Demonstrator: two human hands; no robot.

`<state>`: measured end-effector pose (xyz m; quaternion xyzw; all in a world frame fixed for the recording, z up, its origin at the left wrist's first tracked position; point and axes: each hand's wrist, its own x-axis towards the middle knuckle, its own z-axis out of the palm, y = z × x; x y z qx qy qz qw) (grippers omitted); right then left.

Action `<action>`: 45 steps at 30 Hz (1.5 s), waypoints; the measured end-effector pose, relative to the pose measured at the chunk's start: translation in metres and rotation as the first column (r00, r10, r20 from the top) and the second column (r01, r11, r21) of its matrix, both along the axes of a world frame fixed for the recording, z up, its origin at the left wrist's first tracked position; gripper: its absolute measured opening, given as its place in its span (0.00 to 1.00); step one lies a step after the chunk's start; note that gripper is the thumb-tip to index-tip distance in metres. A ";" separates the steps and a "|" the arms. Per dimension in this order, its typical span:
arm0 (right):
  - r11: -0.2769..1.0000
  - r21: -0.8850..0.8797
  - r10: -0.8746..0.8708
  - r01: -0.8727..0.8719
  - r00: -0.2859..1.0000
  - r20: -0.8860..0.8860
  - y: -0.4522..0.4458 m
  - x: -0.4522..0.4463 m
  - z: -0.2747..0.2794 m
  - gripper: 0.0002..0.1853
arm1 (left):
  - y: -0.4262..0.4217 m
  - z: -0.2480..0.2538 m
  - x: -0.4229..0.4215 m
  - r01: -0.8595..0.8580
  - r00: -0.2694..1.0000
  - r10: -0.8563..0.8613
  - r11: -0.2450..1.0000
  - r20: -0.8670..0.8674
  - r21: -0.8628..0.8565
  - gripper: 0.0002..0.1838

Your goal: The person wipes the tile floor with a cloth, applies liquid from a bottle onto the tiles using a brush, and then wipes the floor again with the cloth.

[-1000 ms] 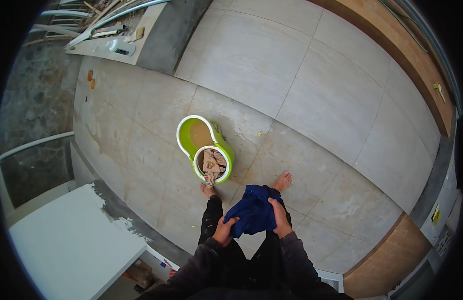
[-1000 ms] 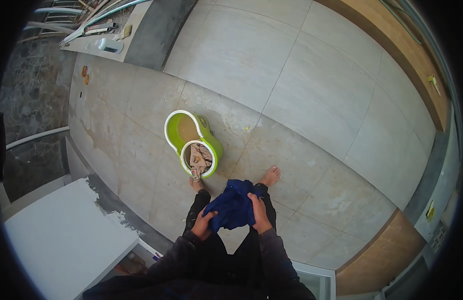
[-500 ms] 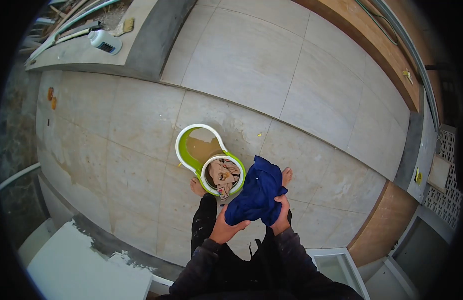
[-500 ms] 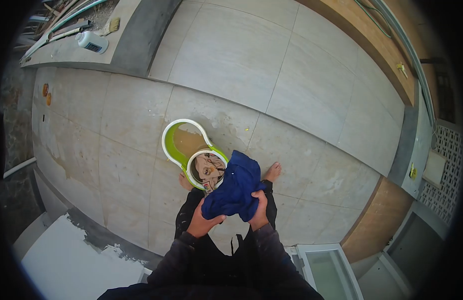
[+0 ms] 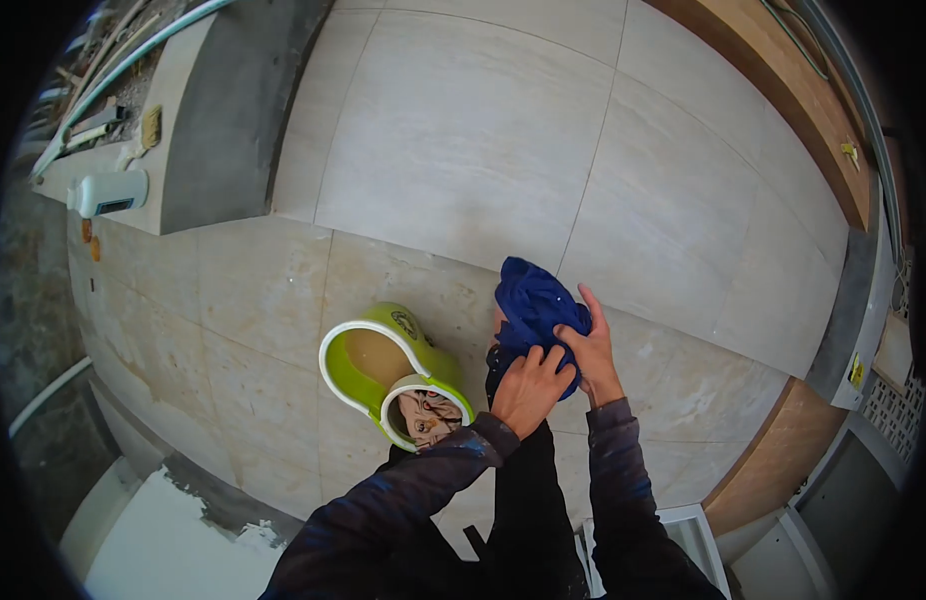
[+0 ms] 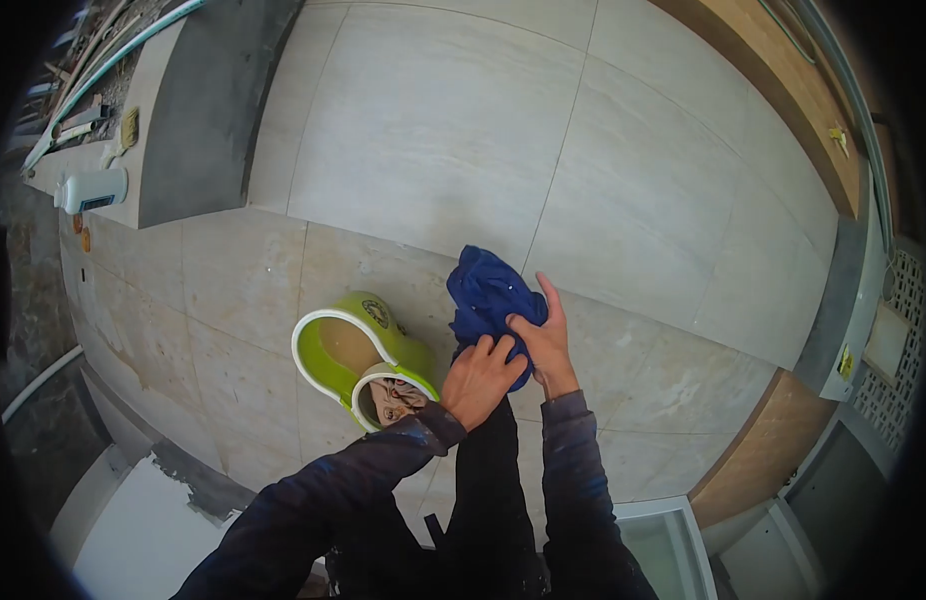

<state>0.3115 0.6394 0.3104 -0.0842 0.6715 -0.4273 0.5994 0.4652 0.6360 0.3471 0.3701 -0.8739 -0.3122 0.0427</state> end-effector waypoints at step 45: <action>0.937 0.114 0.144 -0.330 0.662 0.735 0.032 0.340 -0.064 0.31 | 0.102 -0.003 0.306 -0.904 0.269 0.963 0.261 -0.023 0.337 0.33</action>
